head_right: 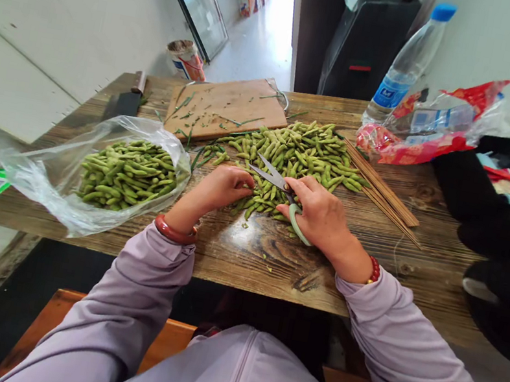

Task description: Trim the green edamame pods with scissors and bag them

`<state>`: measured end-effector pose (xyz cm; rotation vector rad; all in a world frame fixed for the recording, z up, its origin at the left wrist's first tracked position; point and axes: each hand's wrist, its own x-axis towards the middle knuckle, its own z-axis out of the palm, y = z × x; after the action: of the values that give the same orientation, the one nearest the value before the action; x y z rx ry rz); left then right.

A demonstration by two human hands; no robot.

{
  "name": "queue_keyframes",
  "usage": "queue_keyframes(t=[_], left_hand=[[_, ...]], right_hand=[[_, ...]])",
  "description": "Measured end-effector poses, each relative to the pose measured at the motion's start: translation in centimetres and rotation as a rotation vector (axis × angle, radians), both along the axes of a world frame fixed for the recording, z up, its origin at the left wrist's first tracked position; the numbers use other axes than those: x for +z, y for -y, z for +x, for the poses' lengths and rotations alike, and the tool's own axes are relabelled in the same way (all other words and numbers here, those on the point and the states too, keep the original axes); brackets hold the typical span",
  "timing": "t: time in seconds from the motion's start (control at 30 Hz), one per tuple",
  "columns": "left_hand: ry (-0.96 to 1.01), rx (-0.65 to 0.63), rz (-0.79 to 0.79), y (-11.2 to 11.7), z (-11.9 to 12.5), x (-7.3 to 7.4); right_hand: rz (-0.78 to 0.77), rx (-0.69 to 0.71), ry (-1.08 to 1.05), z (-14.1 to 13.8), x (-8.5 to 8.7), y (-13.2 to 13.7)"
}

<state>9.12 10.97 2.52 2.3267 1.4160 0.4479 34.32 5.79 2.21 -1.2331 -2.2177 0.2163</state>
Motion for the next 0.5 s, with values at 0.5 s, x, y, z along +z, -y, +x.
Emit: queue_keyframes(t=[0.5], left_hand=[[0.62,0.107,-0.205,1.0,0.6,1.6]], right_hand=[[0.016,-0.011,-0.006,-0.1,-0.1,0.0]])
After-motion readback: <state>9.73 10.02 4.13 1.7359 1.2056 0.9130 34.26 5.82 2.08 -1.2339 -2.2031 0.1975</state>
